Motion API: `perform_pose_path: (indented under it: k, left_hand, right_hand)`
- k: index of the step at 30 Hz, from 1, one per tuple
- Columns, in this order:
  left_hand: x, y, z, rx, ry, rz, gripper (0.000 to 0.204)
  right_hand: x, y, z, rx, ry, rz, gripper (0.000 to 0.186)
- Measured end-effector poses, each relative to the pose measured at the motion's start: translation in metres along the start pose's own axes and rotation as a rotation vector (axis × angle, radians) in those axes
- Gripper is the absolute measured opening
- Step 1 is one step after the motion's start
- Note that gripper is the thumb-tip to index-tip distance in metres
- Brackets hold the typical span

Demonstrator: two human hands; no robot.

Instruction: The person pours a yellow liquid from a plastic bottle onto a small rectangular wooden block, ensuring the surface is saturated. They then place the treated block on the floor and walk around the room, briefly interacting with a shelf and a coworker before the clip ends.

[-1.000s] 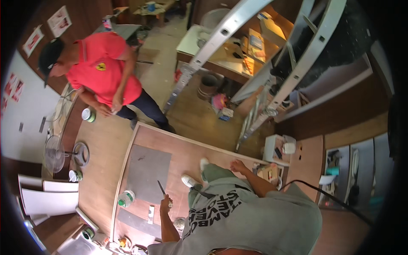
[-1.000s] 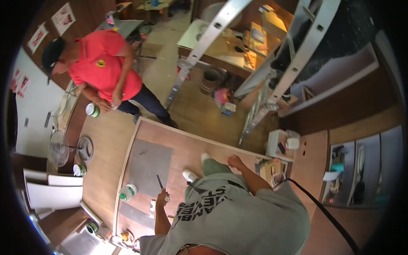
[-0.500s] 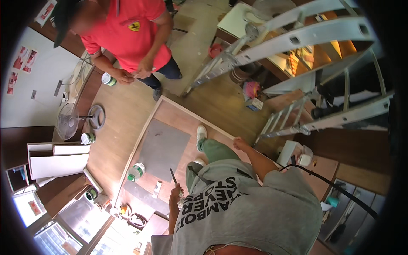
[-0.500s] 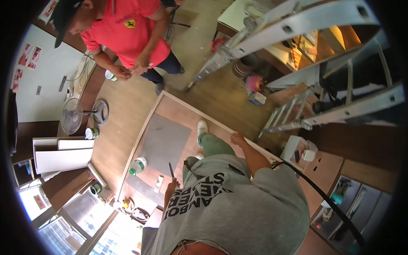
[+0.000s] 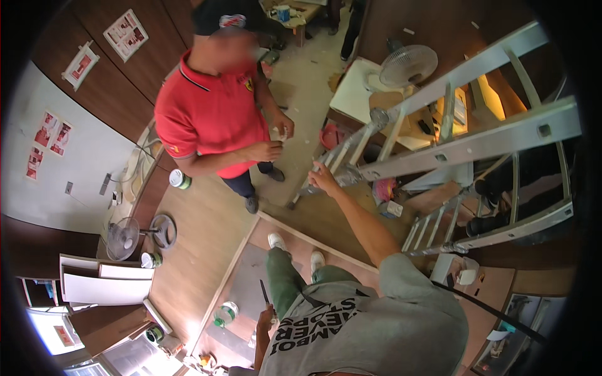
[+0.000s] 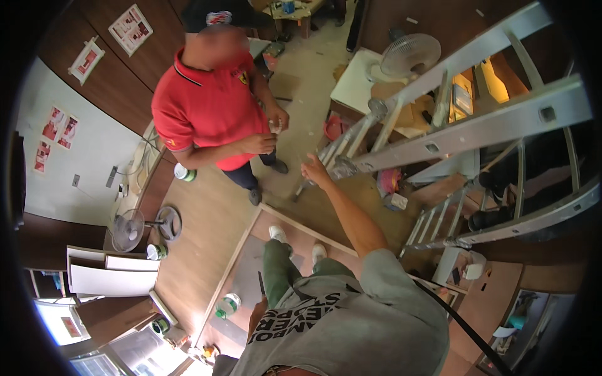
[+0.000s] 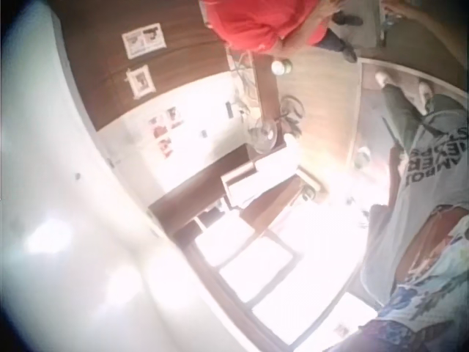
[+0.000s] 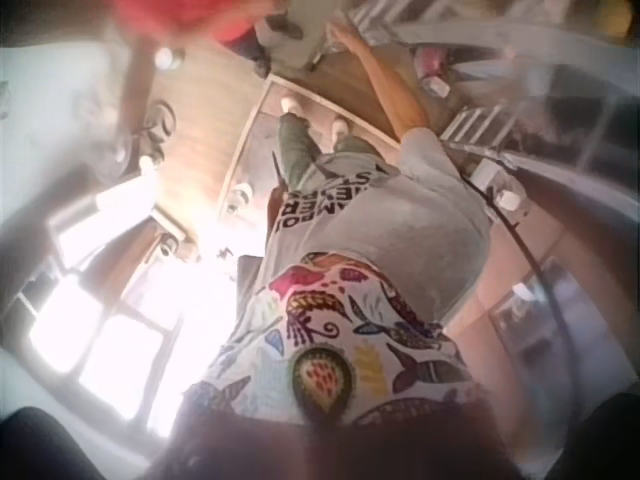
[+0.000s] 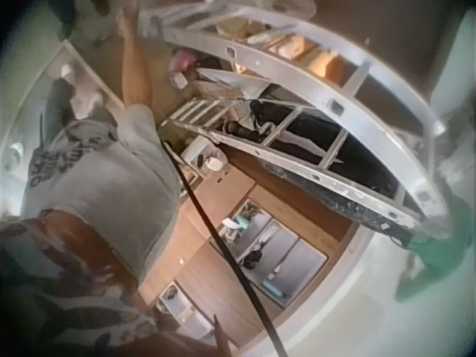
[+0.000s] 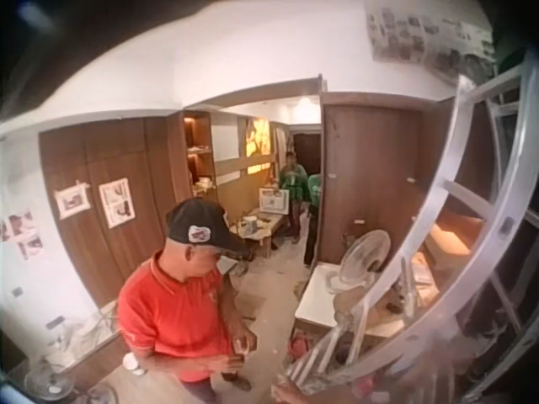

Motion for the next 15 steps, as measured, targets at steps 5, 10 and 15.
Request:
perform_pose_path:
  k: [5, 10, 15]
  left_hand:
    - [0.019, -0.023, 0.08, 0.002, -0.049, -0.02, 0.038]
    - [0.056, -0.061, 0.153, 0.051, -0.076, -0.058, 0.037]
    - [0.104, -0.083, 0.25, -0.328, -0.461, -0.249, 0.037]
  right_hand:
    - [0.03, -0.001, 0.064, -0.143, 0.046, -0.032, 0.055]
    - [0.062, 0.012, 0.123, -0.268, 0.156, 0.123, 0.006]
    - [0.044, 0.011, 0.156, -0.479, 0.1, 0.123, 0.006]
Point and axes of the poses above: each hand's wrist, its own y-axis away from the middle knuckle, its own x-axis out of the back of the hand, z = x × y, the point moved 8 cm from there along -y, towards the middle knuckle, and after that the axes turned 6 degrees about x, right-handed, at the moved point
